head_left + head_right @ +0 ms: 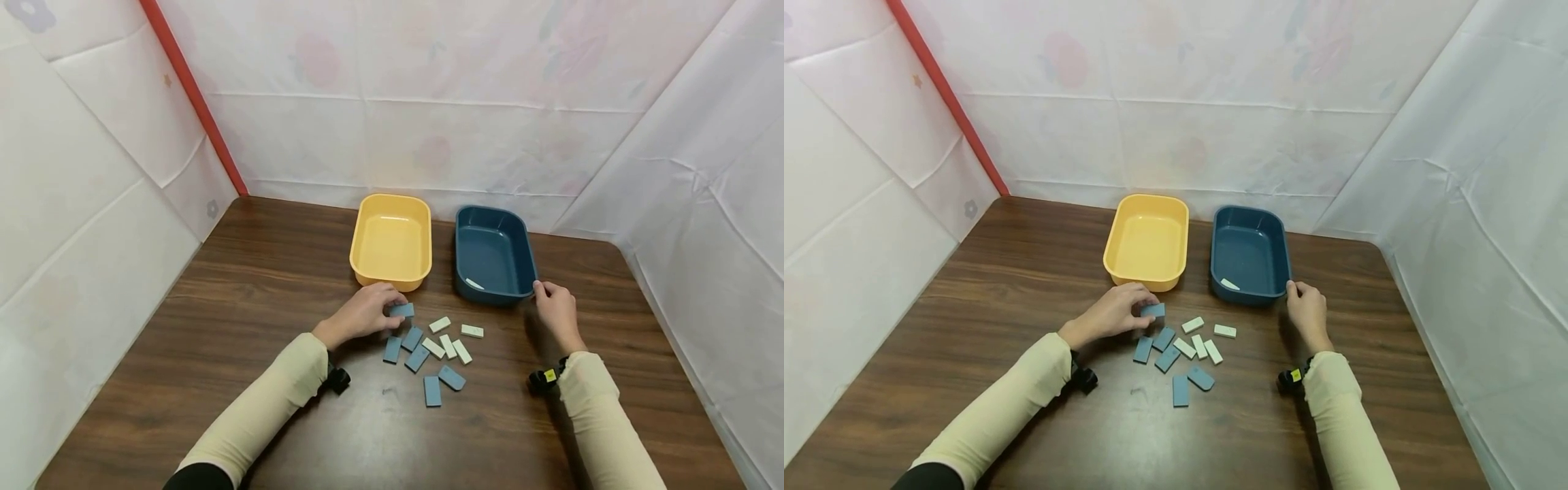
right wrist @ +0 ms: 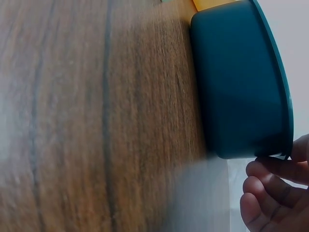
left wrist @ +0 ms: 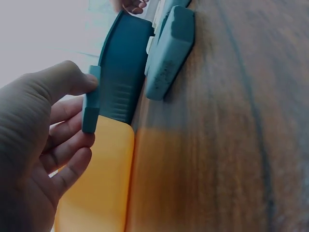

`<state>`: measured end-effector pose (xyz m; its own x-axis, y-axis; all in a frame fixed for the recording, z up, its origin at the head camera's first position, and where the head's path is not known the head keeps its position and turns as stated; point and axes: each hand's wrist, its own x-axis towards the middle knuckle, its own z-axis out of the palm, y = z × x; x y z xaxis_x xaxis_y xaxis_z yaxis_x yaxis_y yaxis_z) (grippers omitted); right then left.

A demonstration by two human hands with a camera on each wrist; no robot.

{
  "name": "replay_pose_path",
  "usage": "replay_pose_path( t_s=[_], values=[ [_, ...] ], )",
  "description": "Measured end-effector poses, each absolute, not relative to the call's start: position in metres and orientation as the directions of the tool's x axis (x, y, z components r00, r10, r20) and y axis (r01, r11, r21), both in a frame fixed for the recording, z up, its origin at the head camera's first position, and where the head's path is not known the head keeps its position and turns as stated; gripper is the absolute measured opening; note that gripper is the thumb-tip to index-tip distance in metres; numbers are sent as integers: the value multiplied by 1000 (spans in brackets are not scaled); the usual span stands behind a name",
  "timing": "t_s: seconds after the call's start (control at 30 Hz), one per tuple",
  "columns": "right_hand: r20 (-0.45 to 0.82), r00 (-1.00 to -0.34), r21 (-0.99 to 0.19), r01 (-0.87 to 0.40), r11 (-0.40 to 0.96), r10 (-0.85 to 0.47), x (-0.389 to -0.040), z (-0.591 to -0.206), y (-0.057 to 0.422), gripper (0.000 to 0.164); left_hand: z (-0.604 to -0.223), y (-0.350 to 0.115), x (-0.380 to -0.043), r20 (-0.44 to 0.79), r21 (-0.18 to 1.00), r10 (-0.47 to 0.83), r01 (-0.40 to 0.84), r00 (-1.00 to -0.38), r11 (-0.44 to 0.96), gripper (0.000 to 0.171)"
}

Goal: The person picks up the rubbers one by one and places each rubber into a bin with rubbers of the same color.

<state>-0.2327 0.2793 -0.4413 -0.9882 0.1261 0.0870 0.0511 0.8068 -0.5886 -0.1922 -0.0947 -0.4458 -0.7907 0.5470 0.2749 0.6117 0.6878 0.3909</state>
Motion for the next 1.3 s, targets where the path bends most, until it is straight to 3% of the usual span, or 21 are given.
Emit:
replay_pose_path(
  t_s=[0.33, 0.6, 0.93, 1.3],
  values=[
    [78, -990, -589, 48, 806, 116, -229, -440, 279, 46, -438, -99, -195, 434, 380, 490, 647, -756, 661, 23],
    [103, -985, -582, 51, 811, 136, -229, -442, 277, 45, -430, -103, -202, 491, 412, 389, 601, -780, 685, 25],
    [95, -986, -570, 60, 819, 138, -231, -445, 277, 47, -425, -108, -216, 389, 487, 230, 411, -892, 771, 24],
    [83, -986, -568, 72, 820, 144, -232, -442, 275, 46, -418, -109, -230, 288, 499, 163, 293, -944, 816, 25]
  ],
)
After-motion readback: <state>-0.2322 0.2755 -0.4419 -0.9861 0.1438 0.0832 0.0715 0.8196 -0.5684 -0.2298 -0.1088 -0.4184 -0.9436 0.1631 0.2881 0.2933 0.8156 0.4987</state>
